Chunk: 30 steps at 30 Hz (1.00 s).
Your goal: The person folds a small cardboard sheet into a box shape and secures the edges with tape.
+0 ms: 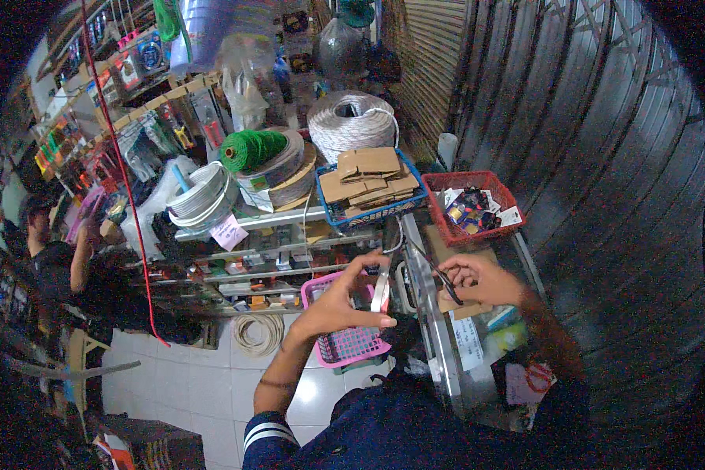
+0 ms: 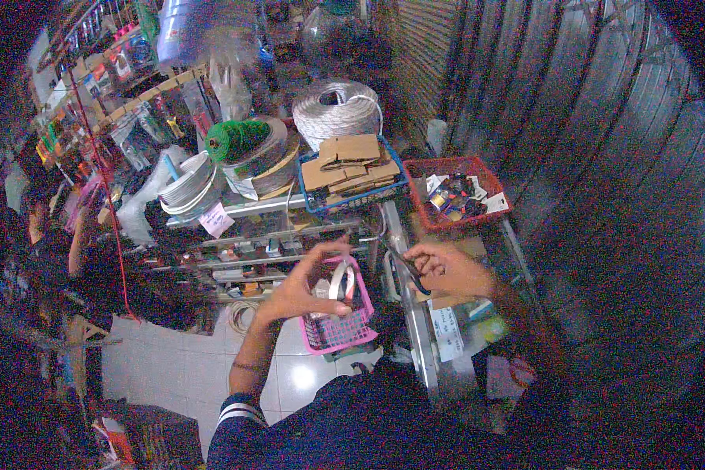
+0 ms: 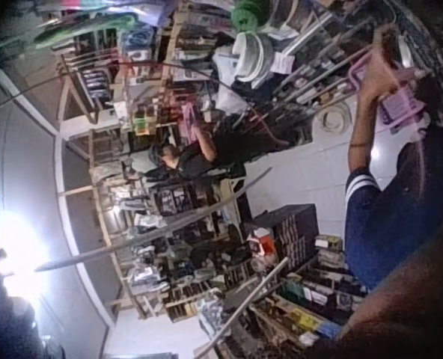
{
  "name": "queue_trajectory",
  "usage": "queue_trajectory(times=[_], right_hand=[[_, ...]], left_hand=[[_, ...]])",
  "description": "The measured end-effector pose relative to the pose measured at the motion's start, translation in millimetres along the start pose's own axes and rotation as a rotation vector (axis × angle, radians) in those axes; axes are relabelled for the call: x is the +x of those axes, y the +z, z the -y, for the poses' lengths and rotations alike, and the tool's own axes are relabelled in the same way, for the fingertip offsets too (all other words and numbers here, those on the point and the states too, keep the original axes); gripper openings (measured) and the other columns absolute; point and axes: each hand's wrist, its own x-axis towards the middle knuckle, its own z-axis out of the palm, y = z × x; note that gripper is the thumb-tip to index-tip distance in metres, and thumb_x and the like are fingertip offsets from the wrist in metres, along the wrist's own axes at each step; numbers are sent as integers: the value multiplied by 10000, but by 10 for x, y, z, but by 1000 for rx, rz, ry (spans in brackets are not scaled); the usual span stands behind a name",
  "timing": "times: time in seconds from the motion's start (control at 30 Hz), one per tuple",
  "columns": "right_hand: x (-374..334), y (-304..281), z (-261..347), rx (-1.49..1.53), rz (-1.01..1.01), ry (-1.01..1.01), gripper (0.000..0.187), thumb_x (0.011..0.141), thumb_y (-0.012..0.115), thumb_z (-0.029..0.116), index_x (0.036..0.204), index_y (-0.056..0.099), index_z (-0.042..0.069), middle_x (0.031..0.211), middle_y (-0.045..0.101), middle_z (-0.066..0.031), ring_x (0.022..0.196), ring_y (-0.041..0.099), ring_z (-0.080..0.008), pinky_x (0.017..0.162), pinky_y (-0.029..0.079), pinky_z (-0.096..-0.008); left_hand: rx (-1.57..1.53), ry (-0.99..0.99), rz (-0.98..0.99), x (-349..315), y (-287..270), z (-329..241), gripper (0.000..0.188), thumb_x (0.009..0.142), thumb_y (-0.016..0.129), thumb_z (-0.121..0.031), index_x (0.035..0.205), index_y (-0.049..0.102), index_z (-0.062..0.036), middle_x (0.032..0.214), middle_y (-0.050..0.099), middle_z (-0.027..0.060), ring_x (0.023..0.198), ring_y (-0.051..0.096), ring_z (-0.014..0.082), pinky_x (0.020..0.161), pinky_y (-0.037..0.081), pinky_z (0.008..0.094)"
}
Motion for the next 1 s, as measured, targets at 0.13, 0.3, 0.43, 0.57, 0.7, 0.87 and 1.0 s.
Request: queue_trajectory(times=[0.13, 0.3, 0.43, 0.57, 0.7, 0.87, 1.0], right_hand=[[84, -2, 336, -269, 3, -129, 431, 814, 748, 85, 1212, 590, 39, 1011, 618, -25, 901, 584, -93, 768, 476, -244], [61, -13, 713, -609, 27, -356, 527, 781, 800, 257, 1212, 562, 67, 1057, 580, -93, 1033, 570, -245, 901, 468, -361], [-19, 63, 899, -699, 55, -392, 625, 747, 815, 371, 1214, 527, 70, 1075, 525, -136, 1070, 536, -314, 933, 434, -402], [-114, 105, 978, -733, 65, -379, 656, 742, 806, 426, 1213, 522, 68, 1057, 525, -150, 1049, 540, -328, 902, 441, -413], [-136, 135, 981, -766, 82, -382, 658, 720, 824, 411, 1189, 526, 59, 1043, 508, -145, 1011, 548, -329, 855, 443, -412], [-171, 143, 969, -783, 75, -335, 668, 699, 839, 421, 1161, 528, 52, 1018, 498, -135, 967, 556, -321, 803, 446, -411], [-159, 134, 927, -777, 72, -329, 657, 698, 842, 414, 1152, 530, 57, 1005, 501, -131, 938, 564, -311, 777, 451, -409]], left_hand=[[41, 95, -45, 113, -142, -224, 946, 601, 938, -277, 1397, 439, -160, 1587, 173, 205, 1282, 454, 267, 988, 431, 393], [96, 79, -85, 143, -193, -568, 994, 527, 959, -298, 1380, 463, -172, 1604, 93, 197, 1189, 505, 262, 928, 474, 383], [156, 117, -61, 92, -149, -609, 988, 523, 957, -328, 1369, 473, -166, 1591, 116, 222, 1319, 407, 317, 982, 441, 408], [236, 188, 71, 134, -34, -577, 965, 538, 946, -355, 1358, 480, -156, 1569, 137, 264, 1447, 210, 378, 1069, 361, 440], [274, 158, 161, 146, 52, -613, 947, 541, 945, -330, 1353, 495, -139, 1561, 203, 237, 1482, 123, 366, 1117, 293, 453], [268, 167, 171, 174, 80, -564, 979, 516, 952, -327, 1365, 501, -144, 1568, 217, 222, 1463, 200, 342, 1097, 319, 431], [254, 137, 163, 170, 75, -557, 986, 512, 955, -329, 1369, 503, -147, 1576, 196, 221, 1430, 278, 333, 1086, 338, 413]])
